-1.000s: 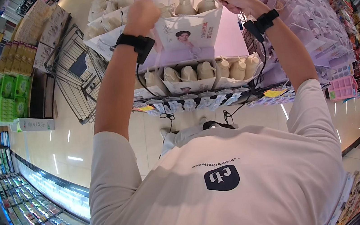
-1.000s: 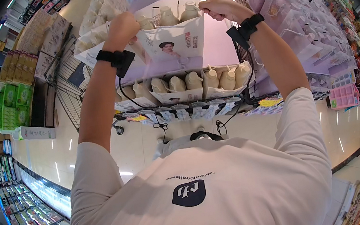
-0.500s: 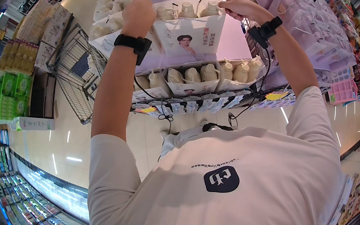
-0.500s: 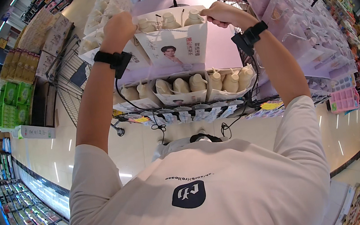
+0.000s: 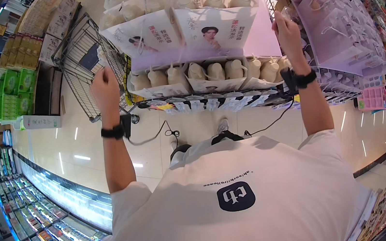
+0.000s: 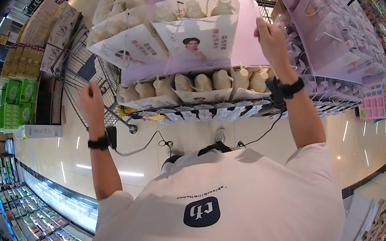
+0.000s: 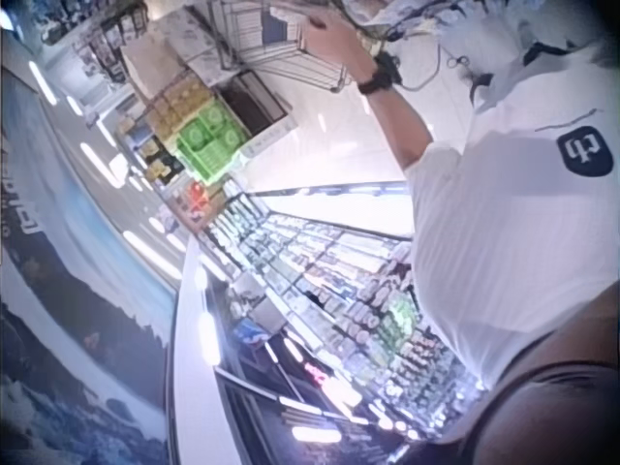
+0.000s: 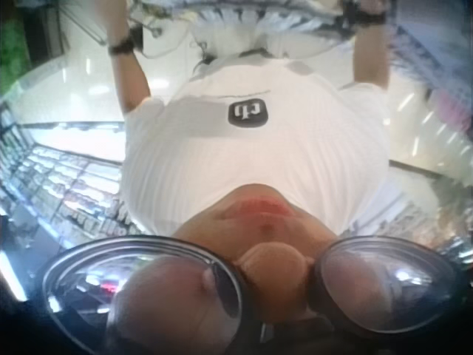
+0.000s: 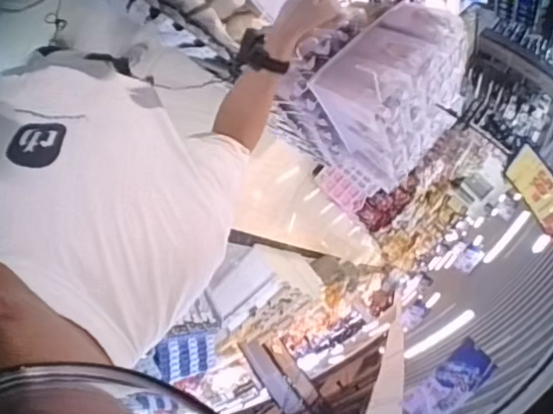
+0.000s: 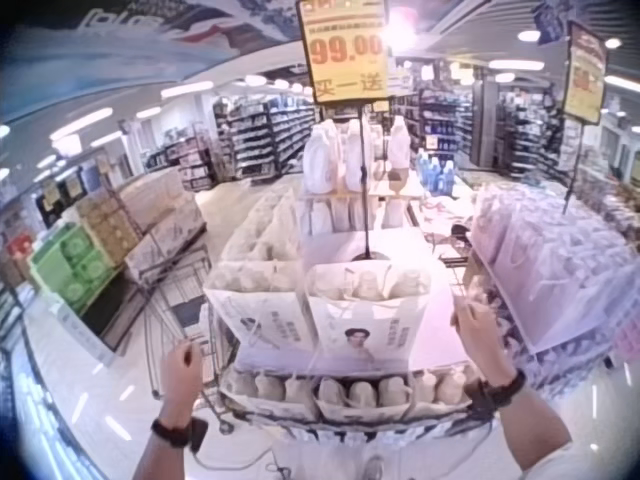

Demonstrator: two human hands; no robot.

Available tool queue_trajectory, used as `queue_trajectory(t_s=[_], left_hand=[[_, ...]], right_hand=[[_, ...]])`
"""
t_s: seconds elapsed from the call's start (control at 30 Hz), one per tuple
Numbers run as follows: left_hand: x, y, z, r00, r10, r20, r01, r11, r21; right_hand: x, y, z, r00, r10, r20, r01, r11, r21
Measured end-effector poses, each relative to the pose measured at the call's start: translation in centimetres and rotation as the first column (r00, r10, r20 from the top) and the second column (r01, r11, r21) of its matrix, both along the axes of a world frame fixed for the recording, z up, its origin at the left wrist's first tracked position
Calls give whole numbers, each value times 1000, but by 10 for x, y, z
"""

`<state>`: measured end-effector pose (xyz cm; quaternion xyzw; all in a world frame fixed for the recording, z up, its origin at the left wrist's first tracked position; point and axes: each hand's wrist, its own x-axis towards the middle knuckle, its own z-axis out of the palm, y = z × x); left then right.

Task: Move items from a shopping cart and place them onto the supermarket shelves.

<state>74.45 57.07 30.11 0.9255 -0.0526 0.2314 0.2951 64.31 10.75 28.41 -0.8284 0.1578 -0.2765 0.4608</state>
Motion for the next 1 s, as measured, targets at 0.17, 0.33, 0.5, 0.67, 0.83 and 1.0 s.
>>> queue_trajectory(t_s=[0.17, 0.33, 0.5, 0.67, 0.83, 1.0], left_hand=[[-62, 177, -122, 925, 323, -202, -251, 915, 316], [-144, 323, -200, 786, 474, -397, -313, 859, 406], [-224, 432, -264, 636, 522, -569, -341, 851, 400], [-291, 500, -325, 442, 414, -796, -333, 899, 283], [-286, 520, -332, 291, 252, -923, -602, 798, 28], [-200, 527, -328, 447, 171, -878, -481, 874, -75]], right_hand=[[-26, 101, -17, 983, -11, 181, -5, 996, 87], [-22, 222, -45, 961, 122, 249, -164, 973, 159], [10, 369, -74, 899, 393, 194, -407, 913, 34], [41, 492, -105, 773, 592, -228, -586, 804, 101], [84, 558, -183, 570, 708, -418, -669, 695, 264], [140, 601, -225, 438, 672, -597, -589, 716, 375]])
